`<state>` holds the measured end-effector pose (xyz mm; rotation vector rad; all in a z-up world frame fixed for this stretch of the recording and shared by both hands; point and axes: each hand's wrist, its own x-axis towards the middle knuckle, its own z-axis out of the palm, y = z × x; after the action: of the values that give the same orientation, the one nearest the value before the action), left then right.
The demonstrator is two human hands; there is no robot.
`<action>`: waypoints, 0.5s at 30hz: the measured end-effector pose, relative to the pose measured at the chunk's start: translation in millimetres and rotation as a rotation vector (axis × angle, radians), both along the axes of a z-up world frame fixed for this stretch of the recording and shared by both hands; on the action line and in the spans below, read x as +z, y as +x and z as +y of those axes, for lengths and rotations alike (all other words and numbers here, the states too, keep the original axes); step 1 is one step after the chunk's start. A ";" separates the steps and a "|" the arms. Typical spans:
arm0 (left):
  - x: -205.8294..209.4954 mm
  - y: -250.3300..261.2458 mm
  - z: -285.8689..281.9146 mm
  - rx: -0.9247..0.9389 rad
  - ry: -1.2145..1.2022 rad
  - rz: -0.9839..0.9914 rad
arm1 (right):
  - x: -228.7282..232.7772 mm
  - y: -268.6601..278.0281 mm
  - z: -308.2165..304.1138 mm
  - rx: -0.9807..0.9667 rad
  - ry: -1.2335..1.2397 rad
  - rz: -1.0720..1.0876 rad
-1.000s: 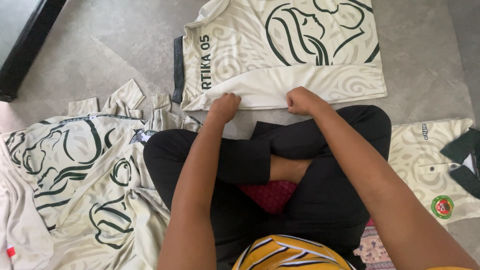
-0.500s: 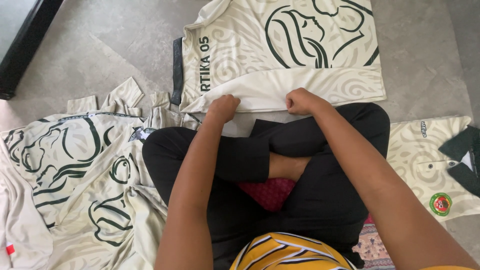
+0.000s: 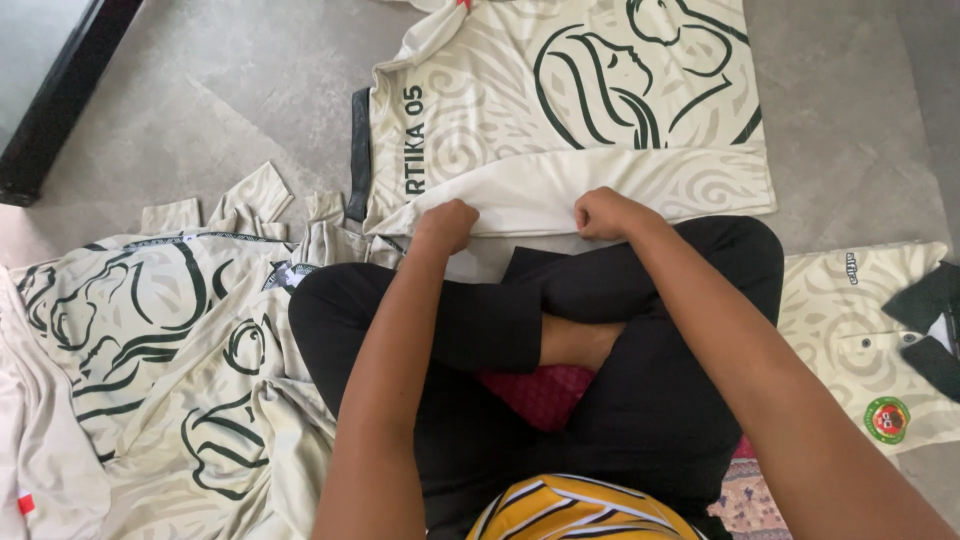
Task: Folding shirts into a uniform size using a folding board as a guide while sitting on the floor.
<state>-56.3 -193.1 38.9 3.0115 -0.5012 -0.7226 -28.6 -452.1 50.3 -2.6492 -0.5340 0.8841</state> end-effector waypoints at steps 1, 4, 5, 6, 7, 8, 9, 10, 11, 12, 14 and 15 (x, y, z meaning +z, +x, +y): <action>-0.5 -0.8 -0.5 0.000 0.001 0.000 | -4.4 -0.5 -0.2 0.000 0.001 0.000; -3.4 1.0 -2.0 0.017 0.021 0.018 | -12.3 1.9 -0.5 -0.017 0.027 0.017; -5.9 1.7 -2.2 0.012 0.028 0.017 | -12.8 3.0 0.3 0.012 0.012 0.024; -7.7 5.2 -2.1 0.006 0.035 0.012 | -12.6 6.7 1.3 0.040 -0.004 0.026; -6.1 11.9 0.8 0.006 0.037 0.010 | -6.4 9.0 2.3 0.040 -0.002 0.024; -6.2 15.1 2.5 0.042 -0.053 0.107 | -1.6 7.9 2.2 0.009 0.001 0.057; -6.5 18.8 4.1 0.079 -0.144 0.205 | 3.0 7.4 2.1 -0.022 0.004 0.090; 8.0 23.2 5.0 0.076 -0.147 0.207 | 16.1 10.0 2.5 -0.025 0.001 0.091; 22.4 28.2 5.9 0.144 -0.221 0.218 | 29.1 13.2 3.1 -0.013 0.002 0.127; 37.1 34.7 7.3 0.212 -0.294 0.227 | 42.2 18.1 4.1 0.000 0.005 0.160; 41.5 57.4 11.7 0.231 -0.284 0.163 | 52.2 40.5 -1.6 0.006 -0.005 0.141; 42.3 67.7 13.8 0.253 -0.272 0.100 | 55.8 50.7 -4.5 0.015 -0.014 0.124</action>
<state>11.3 -179.3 81.2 2.7025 -0.1910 -0.7168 22.1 -456.6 106.1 -2.5848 -0.5198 1.0516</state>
